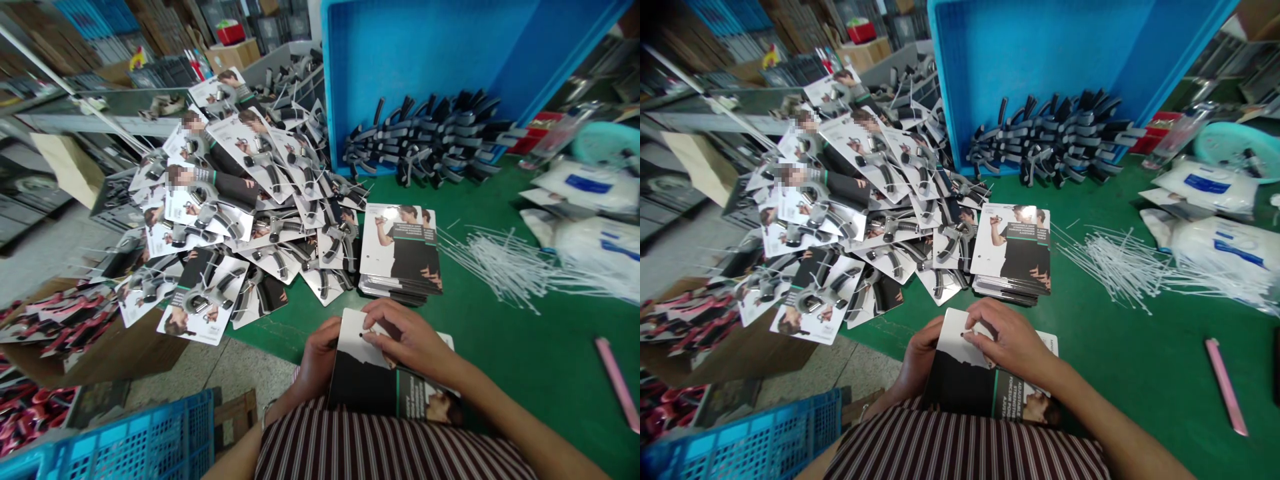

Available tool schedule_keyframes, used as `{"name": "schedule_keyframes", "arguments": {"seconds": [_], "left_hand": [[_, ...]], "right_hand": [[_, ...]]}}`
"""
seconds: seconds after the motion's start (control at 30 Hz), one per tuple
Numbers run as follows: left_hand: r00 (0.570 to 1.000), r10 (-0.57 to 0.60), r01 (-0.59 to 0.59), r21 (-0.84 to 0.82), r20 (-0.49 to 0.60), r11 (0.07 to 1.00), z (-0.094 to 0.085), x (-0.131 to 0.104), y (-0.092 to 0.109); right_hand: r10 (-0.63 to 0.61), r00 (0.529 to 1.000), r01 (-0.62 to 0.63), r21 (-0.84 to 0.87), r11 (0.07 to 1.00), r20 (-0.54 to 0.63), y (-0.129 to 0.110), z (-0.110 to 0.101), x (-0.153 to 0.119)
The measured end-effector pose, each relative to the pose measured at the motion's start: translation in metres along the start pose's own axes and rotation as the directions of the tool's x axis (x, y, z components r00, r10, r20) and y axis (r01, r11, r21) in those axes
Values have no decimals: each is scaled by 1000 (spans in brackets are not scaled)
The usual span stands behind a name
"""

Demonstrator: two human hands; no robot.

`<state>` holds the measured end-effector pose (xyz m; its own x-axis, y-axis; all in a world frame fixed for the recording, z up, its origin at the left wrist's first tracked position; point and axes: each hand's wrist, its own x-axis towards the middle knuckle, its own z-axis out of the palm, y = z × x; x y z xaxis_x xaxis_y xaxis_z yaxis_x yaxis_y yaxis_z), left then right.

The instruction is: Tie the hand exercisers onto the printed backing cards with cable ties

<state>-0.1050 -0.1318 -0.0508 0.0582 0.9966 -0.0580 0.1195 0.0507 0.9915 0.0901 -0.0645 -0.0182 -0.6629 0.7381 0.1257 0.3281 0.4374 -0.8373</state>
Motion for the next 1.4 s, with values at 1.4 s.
{"name": "schedule_keyframes", "arguments": {"seconds": [1.4], "left_hand": [[973, -220, 230, -340, 69, 912, -12, 37, 54]], "right_hand": [[-170, 983, 156, -171, 973, -66, -5, -23, 8]]}}
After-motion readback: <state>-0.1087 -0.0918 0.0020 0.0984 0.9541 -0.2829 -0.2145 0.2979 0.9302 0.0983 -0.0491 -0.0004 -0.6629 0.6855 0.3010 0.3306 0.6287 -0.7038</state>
